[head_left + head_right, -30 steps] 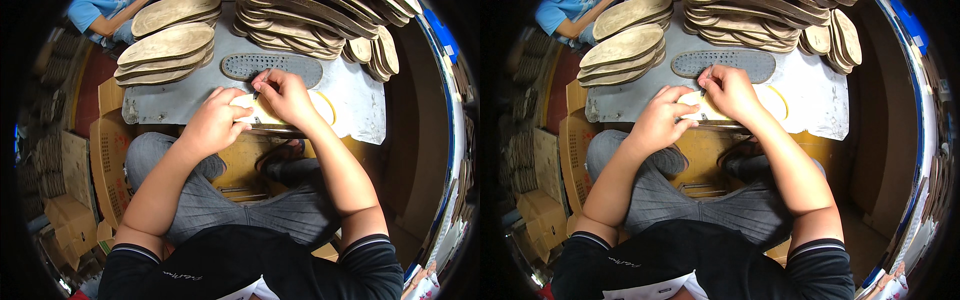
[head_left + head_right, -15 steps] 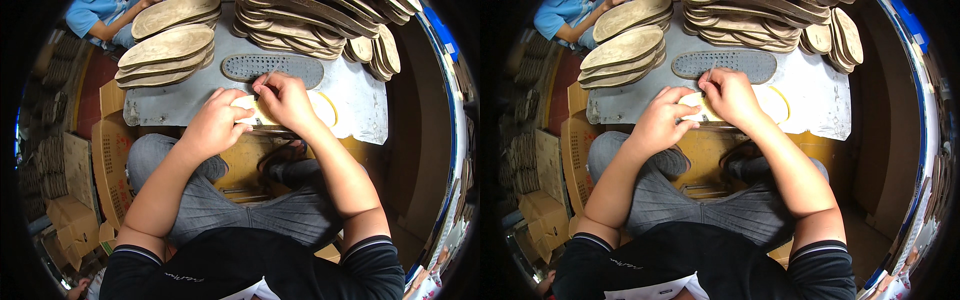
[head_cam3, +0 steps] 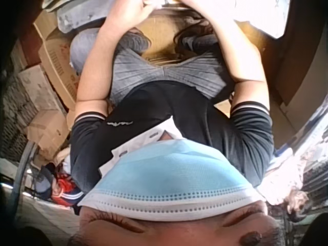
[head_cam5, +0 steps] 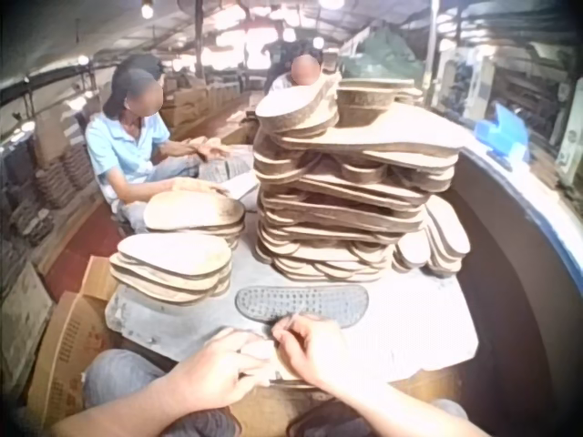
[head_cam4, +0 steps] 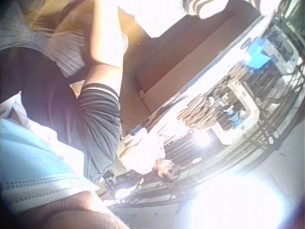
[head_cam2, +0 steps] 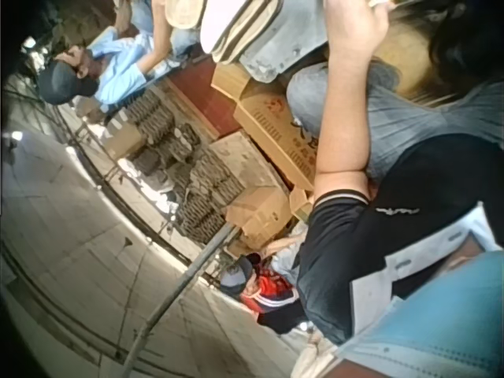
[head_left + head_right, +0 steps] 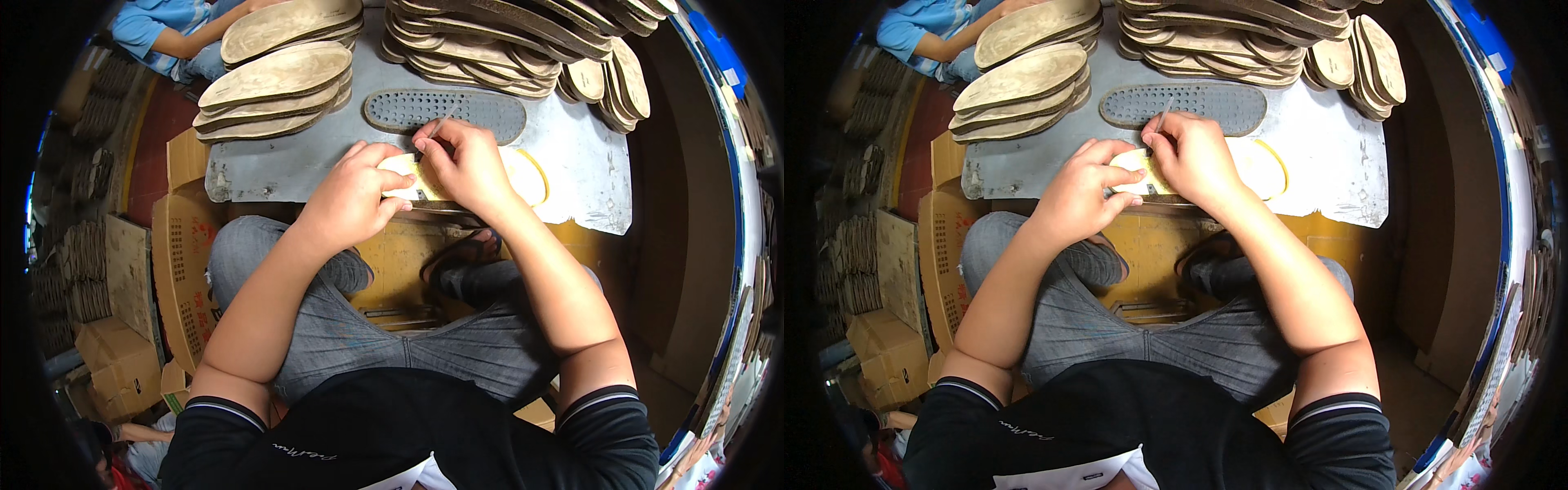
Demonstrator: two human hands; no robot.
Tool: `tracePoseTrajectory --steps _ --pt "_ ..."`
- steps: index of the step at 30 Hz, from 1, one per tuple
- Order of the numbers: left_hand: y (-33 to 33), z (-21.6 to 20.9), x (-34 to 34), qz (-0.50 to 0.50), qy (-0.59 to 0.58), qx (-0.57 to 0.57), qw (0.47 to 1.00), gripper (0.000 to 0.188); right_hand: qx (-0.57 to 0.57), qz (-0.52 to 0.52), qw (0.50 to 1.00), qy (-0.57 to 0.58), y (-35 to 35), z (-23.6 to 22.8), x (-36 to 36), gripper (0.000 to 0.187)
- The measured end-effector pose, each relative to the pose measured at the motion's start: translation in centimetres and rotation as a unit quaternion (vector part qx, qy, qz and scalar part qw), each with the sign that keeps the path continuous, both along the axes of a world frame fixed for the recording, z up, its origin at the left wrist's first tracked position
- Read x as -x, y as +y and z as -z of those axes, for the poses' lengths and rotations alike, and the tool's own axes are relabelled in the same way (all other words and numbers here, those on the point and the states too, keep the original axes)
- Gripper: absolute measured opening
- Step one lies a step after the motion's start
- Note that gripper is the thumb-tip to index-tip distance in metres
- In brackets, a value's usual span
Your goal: The person sits on the floor and repeatedly picks up shoe sole components, aligns them, and presses them together by hand. Finished soles are placed into a nearby cardboard box.
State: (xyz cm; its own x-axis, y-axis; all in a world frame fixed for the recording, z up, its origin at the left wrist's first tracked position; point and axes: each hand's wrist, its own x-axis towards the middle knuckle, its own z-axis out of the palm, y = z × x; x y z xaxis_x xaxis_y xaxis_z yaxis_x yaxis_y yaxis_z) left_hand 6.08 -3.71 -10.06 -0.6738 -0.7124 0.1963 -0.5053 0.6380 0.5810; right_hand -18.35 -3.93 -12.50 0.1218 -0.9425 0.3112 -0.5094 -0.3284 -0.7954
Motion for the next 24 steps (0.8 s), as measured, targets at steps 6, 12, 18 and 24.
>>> tracePoseTrajectory --steps 6,12,18,24 --pt "0.0 0.2 -0.1 -0.006 -0.008 -0.008 1.0 0.036 -0.029 0.006 0.999 -0.026 0.4 -0.8 -0.5 0.012" --pt "0.2 0.2 -0.2 -0.011 -0.005 -0.003 1.0 0.035 -0.031 -0.02 0.999 -0.024 0.2 -0.5 -0.2 0.012" --pt "0.0 0.0 0.0 -0.005 -0.004 -0.001 1.0 0.036 -0.015 0.001 1.0 -0.021 0.4 0.1 -0.2 0.012" --pt "0.3 0.7 -0.2 -0.005 0.006 -0.012 1.0 0.037 -0.056 -0.002 0.997 -0.045 1.2 -0.8 0.3 0.013"
